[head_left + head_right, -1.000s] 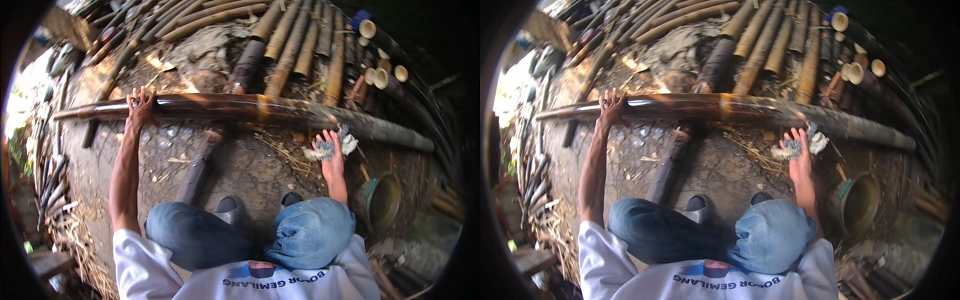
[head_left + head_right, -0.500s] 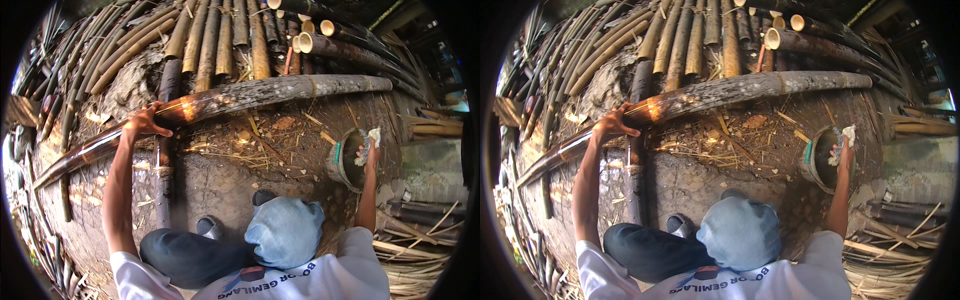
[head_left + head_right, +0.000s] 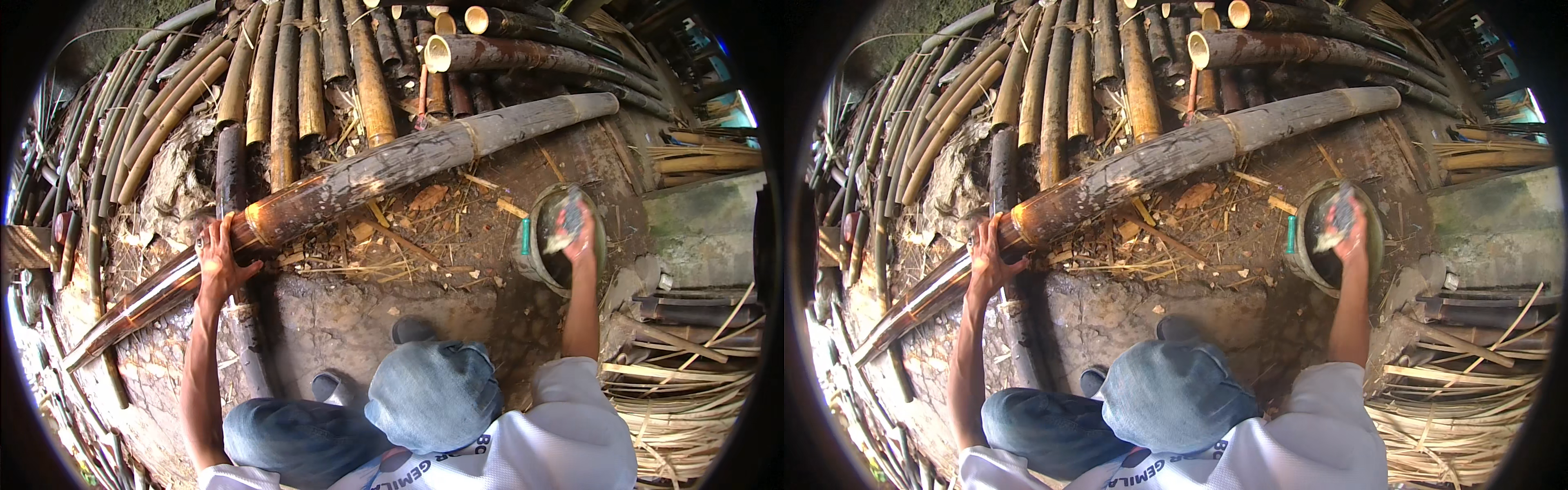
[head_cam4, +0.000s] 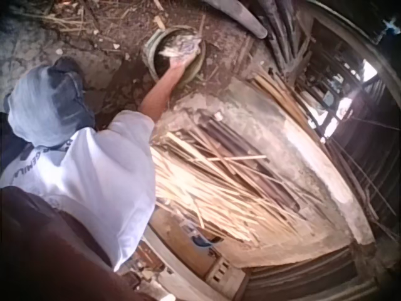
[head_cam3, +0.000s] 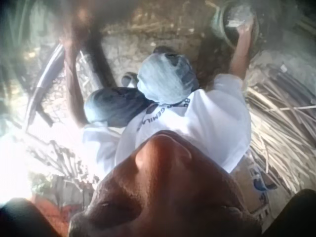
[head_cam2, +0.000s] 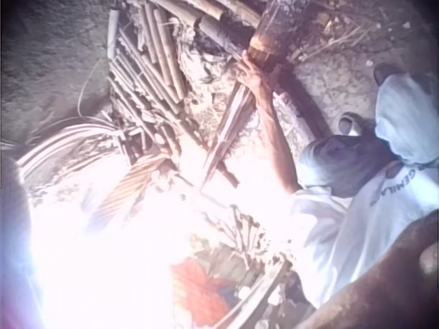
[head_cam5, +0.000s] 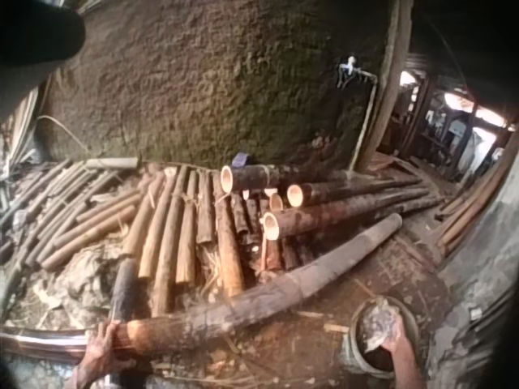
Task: The person scrubs a long bamboo pole with a brush, repeatedly dipping the brush into a bucket of water. The person rotates the bamboo to clean different sections and continues scrubbing along its length.
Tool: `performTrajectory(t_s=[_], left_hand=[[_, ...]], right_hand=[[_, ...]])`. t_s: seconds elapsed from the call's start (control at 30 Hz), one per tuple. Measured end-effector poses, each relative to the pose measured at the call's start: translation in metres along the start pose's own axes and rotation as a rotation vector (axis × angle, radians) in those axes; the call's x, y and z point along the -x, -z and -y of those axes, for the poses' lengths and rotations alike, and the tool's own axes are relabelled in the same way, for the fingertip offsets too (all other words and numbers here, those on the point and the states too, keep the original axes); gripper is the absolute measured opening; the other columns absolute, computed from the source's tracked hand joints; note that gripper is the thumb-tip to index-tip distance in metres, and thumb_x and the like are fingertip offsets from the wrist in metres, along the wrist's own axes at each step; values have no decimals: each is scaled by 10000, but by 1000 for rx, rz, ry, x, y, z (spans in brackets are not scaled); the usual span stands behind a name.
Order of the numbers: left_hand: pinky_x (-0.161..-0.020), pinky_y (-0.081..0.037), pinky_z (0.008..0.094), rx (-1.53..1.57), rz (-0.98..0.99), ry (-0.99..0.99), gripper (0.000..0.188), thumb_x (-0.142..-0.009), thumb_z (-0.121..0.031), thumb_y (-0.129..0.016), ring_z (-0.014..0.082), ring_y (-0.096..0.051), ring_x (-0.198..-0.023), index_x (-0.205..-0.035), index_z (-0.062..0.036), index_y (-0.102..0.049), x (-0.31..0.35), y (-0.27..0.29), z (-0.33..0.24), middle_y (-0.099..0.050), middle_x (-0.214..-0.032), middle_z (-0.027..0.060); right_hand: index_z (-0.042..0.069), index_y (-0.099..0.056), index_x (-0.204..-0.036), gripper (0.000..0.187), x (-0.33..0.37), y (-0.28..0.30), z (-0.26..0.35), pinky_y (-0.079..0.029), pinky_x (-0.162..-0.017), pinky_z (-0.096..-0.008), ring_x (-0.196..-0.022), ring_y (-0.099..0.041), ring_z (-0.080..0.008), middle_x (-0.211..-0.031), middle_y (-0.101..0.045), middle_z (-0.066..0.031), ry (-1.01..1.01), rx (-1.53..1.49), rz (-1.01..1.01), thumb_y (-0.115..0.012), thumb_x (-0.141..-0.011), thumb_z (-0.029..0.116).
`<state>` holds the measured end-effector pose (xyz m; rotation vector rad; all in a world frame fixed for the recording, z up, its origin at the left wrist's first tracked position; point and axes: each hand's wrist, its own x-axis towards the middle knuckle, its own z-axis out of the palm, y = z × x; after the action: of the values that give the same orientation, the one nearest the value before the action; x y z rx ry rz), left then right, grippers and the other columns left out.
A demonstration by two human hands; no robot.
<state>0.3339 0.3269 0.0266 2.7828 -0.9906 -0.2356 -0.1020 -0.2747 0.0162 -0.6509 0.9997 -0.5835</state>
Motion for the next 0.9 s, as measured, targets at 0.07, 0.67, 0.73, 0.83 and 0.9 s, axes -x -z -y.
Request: performTrajectory(t_s=[0.07,0.67,0.73,0.83,0.9], left_hand=[[-1133,-360,543,16,-38,-58,1138,-673,-234,-929,433,-420,-1339,-1597,-92,-279,12,-4,-12,-445,-1421,207],[-985,-469,521,-66,-98,-19,1011,-599,-280,-959,406,-504,-1265,-1469,-130,-465,23,5,2,-494,-1372,167],[-1030,-433,528,43,-59,-29,1028,-624,-305,-947,368,-511,-1281,-1500,-128,-438,11,-2,-11,-493,-1404,156],[-1097,-383,534,63,-27,-23,1032,-634,-309,-942,359,-495,-1318,-1506,-112,-427,6,-12,-25,-493,-1440,140],[-1143,-342,520,-41,-65,13,1046,-622,-287,-948,350,-473,-1357,-1504,-90,-420,27,-2,-14,-495,-1453,134]], right_hand=[[55,-634,-1244,392,1,-31,32,-616,-783,-334,-936,-737,-197,-1042,-729,-86,249,38,171,-618,-1016,373],[118,-636,-1354,427,65,-349,-212,-594,-838,-464,-817,-706,-249,-1163,-702,-145,551,1570,483,-632,-959,281],[120,-601,-1391,500,-50,-256,-128,-614,-764,-452,-823,-734,-279,-1053,-723,-178,981,1591,45,-522,-1012,436],[97,-574,-1418,661,-112,-201,-51,-634,-685,-431,-787,-760,-304,-886,-745,-189,804,1629,14,-374,-1066,619],[4,-578,-1293,630,-6,-312,-145,-607,-695,-383,-803,-733,-263,-761,-678,-162,436,1560,287,-529,-1021,570]])
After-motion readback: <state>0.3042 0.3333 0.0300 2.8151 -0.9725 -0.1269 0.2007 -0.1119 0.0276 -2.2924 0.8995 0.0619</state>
